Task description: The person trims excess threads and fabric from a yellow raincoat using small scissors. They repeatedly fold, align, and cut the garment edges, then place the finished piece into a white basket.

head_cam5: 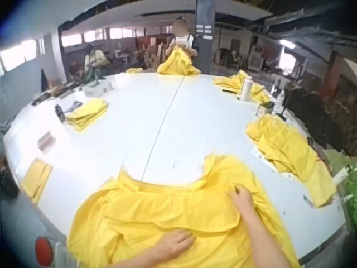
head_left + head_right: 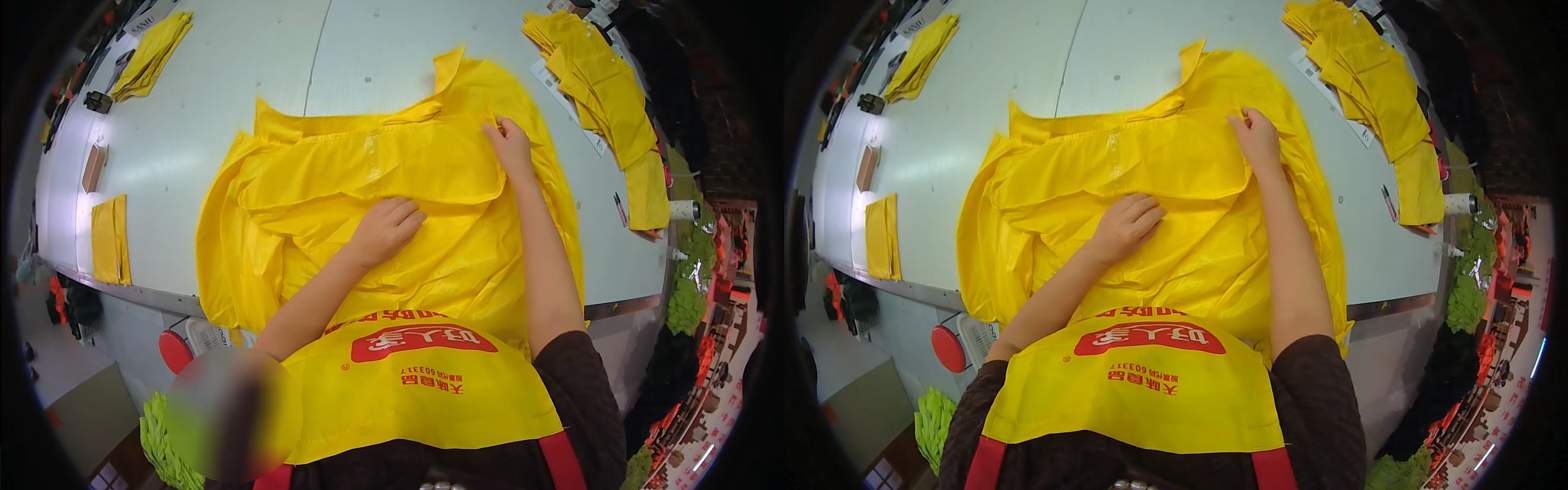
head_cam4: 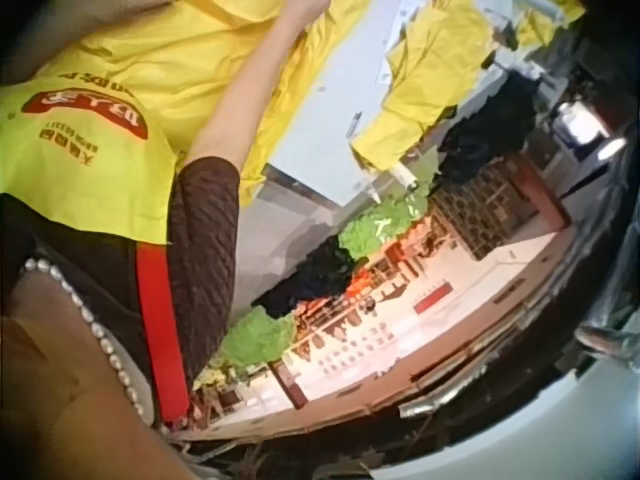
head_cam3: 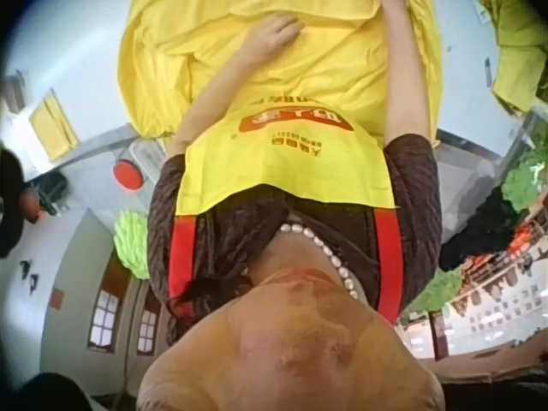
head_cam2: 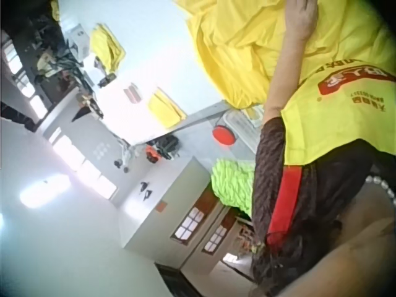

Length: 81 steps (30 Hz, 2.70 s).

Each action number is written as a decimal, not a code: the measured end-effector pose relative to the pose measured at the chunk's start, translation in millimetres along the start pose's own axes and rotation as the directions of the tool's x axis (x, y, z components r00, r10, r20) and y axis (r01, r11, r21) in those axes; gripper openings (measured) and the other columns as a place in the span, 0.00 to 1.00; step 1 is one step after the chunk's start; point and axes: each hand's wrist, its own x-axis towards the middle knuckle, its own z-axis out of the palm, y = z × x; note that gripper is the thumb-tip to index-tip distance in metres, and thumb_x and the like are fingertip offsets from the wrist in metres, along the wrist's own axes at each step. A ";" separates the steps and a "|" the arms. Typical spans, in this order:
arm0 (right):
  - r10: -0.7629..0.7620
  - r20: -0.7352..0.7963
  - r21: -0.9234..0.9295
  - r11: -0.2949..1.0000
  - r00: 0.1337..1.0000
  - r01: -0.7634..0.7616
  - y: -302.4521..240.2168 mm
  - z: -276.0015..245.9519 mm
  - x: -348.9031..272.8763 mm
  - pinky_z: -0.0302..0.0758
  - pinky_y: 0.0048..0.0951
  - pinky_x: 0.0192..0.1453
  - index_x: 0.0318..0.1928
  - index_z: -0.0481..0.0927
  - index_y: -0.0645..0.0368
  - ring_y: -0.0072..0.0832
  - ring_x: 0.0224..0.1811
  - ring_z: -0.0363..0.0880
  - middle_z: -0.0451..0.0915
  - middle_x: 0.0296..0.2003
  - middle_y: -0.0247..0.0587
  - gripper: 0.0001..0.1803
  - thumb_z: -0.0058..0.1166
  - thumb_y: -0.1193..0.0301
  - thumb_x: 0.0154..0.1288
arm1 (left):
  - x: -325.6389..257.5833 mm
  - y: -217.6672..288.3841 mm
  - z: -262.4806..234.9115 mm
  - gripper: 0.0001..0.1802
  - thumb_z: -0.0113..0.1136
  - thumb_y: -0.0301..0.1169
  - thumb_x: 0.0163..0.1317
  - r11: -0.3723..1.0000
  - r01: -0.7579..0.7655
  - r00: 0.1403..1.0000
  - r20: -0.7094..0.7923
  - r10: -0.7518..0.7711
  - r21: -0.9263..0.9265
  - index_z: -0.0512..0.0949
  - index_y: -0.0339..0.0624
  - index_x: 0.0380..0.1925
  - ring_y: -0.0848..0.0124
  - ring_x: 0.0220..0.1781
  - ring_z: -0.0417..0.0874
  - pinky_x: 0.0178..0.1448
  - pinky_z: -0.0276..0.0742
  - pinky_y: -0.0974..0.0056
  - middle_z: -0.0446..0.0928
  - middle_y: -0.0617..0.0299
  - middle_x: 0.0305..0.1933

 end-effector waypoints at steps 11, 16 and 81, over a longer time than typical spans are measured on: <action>0.071 0.256 0.872 0.414 0.964 -0.262 9.9 -6.7 -10.1 0.69 0.16 0.41 0.38 0.77 0.59 0.15 0.35 0.73 0.77 0.32 0.26 0.07 0.53 0.70 0.61 | -0.4 -10.1 16.5 0.30 0.52 0.47 0.55 0.976 0.150 0.950 0.249 -0.186 0.157 0.67 0.42 0.55 0.56 0.67 0.56 0.67 0.50 0.51 0.60 0.49 0.63; -0.063 0.257 0.840 0.507 0.964 -0.191 1.9 -11.7 -25.1 0.67 0.15 0.39 0.37 0.78 0.60 0.12 0.33 0.70 0.76 0.31 0.23 0.07 0.54 0.71 0.61 | 5.1 -9.7 13.0 0.28 0.54 0.46 0.55 0.979 0.162 0.959 0.213 -0.185 0.122 0.69 0.41 0.53 0.55 0.64 0.60 0.66 0.52 0.51 0.63 0.49 0.61; 0.040 0.477 0.295 0.934 0.878 -0.203 -22.8 -47.0 -30.8 0.62 0.22 0.26 0.34 0.75 0.65 0.19 0.20 0.63 0.67 0.19 0.31 0.23 0.36 0.56 0.68 | 149.2 -30.8 72.7 0.09 0.55 0.30 0.60 0.407 0.384 0.764 0.037 -0.644 -0.829 0.76 0.35 0.34 0.79 0.32 0.77 0.35 0.75 0.74 0.77 0.64 0.31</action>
